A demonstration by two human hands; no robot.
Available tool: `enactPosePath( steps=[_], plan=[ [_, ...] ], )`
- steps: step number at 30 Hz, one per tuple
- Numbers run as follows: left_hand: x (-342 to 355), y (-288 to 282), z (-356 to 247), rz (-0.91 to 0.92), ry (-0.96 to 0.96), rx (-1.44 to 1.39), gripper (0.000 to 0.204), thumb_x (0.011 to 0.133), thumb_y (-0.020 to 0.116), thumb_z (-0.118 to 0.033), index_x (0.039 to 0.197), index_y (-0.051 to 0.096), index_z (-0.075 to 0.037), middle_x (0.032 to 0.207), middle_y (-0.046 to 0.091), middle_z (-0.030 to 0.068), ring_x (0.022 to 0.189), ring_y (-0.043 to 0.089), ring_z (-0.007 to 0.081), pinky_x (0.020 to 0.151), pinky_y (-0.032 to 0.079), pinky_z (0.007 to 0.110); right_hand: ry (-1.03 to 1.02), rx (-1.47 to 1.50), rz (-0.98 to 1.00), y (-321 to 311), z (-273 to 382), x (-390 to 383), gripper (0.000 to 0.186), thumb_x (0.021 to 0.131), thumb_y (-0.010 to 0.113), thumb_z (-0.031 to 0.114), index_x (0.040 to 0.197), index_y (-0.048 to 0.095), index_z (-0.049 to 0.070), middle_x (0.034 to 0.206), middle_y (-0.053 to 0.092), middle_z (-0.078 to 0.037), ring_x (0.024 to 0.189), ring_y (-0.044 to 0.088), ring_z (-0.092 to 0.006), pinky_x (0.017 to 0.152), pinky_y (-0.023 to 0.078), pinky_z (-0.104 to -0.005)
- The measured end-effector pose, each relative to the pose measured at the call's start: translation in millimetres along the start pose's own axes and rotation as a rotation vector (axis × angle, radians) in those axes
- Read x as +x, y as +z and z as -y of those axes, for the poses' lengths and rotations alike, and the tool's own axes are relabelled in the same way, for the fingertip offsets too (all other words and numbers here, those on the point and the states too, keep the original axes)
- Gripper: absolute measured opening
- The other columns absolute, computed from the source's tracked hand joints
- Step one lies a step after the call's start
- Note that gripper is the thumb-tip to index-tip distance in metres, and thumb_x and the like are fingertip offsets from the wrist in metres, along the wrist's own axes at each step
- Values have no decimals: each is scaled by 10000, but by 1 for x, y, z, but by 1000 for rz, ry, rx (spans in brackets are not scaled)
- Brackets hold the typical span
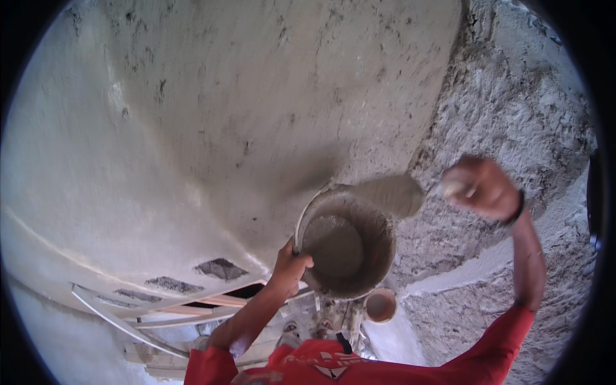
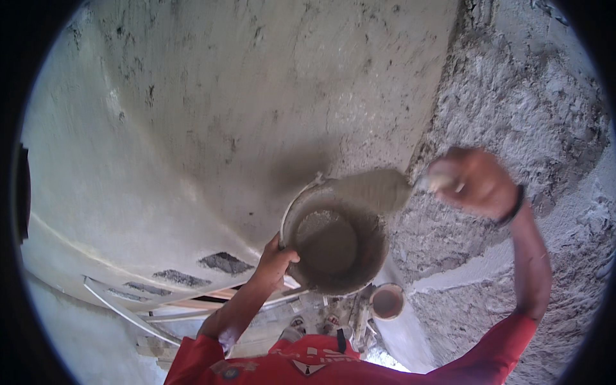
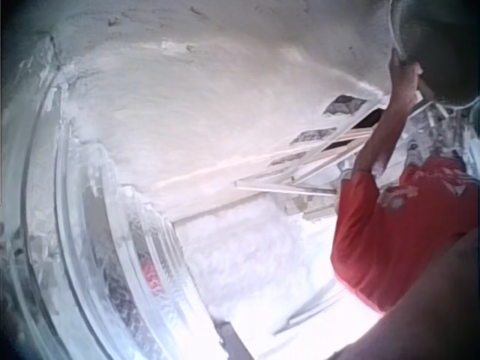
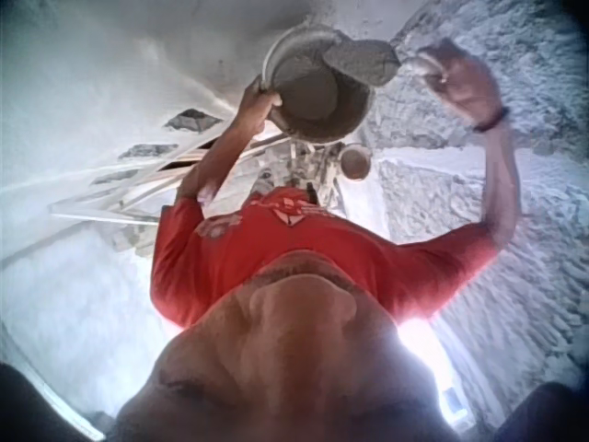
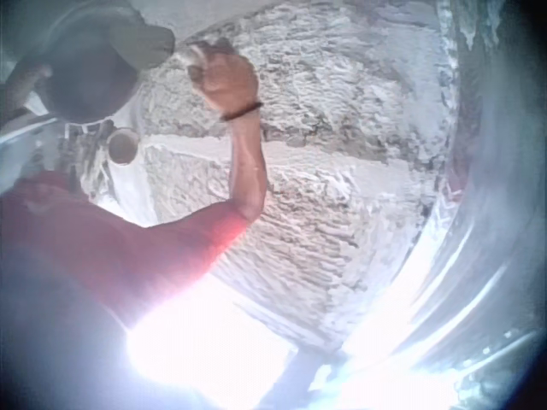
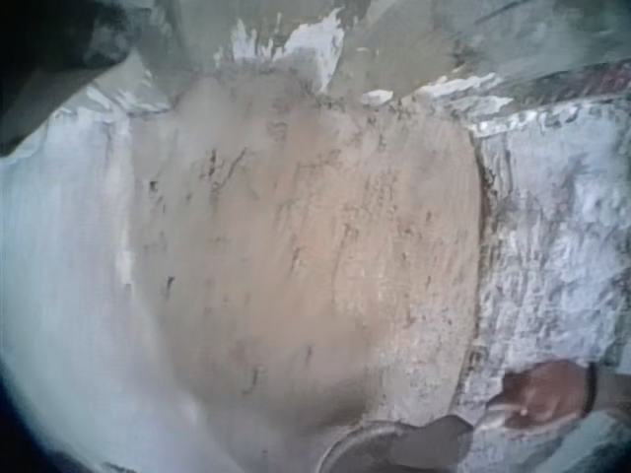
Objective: The person applies wet plaster from a bucket onto a concrete wall using a trowel and then smooths it with a long wooden straightedge.
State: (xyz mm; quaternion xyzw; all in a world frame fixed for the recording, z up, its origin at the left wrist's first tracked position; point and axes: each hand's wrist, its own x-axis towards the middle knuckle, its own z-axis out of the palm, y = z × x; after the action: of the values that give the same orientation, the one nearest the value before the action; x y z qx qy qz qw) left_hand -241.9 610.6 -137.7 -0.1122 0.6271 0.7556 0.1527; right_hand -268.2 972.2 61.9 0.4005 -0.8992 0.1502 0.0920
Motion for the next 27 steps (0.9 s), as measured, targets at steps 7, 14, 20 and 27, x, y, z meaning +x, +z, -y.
enactPosePath(
  steps=[7, 14, 20, 27],
  plan=[
    [15, 5, 20, 58, 145, 185, 628, 612, 519, 12, 1240, 524, -3, 935, 634, 105, 825, 581, 181, 740, 468, 296, 109, -744, 274, 163, 55, -4, 124, 793, 563, 168, 848, 642, 89, 758, 589, -92, 711, 610, -232, 608, 513, -356],
    [17, 7, 23, 44, 249, 266, 693, 637, 515, 13, 1327, 467, -32, 958, 643, 139, 809, 583, 183, 749, 467, 292, 351, -135, 361, 230, 44, -40, 263, 811, 585, 217, 1040, 627, 95, 850, 641, -140, 762, 642, -295, 665, 527, -409],
    [4, -19, 17, 31, 157, 150, 659, 621, 499, 38, 1278, 499, -8, 924, 619, 76, 786, 552, 156, 722, 457, 261, 340, 121, 42, 252, 51, -38, 376, 757, 676, 227, 1096, 627, 74, 869, 651, -155, 781, 645, -324, 701, 532, -406],
    [-11, -58, 7, -36, 115, -55, 619, 610, 524, 38, 1228, 504, -1, 961, 589, 85, 848, 565, 172, 711, 473, 275, 207, 81, -8, 140, 73, 21, 325, 707, 723, 139, 1011, 653, 50, 858, 661, -143, 741, 660, -288, 676, 542, -378]
  ],
)
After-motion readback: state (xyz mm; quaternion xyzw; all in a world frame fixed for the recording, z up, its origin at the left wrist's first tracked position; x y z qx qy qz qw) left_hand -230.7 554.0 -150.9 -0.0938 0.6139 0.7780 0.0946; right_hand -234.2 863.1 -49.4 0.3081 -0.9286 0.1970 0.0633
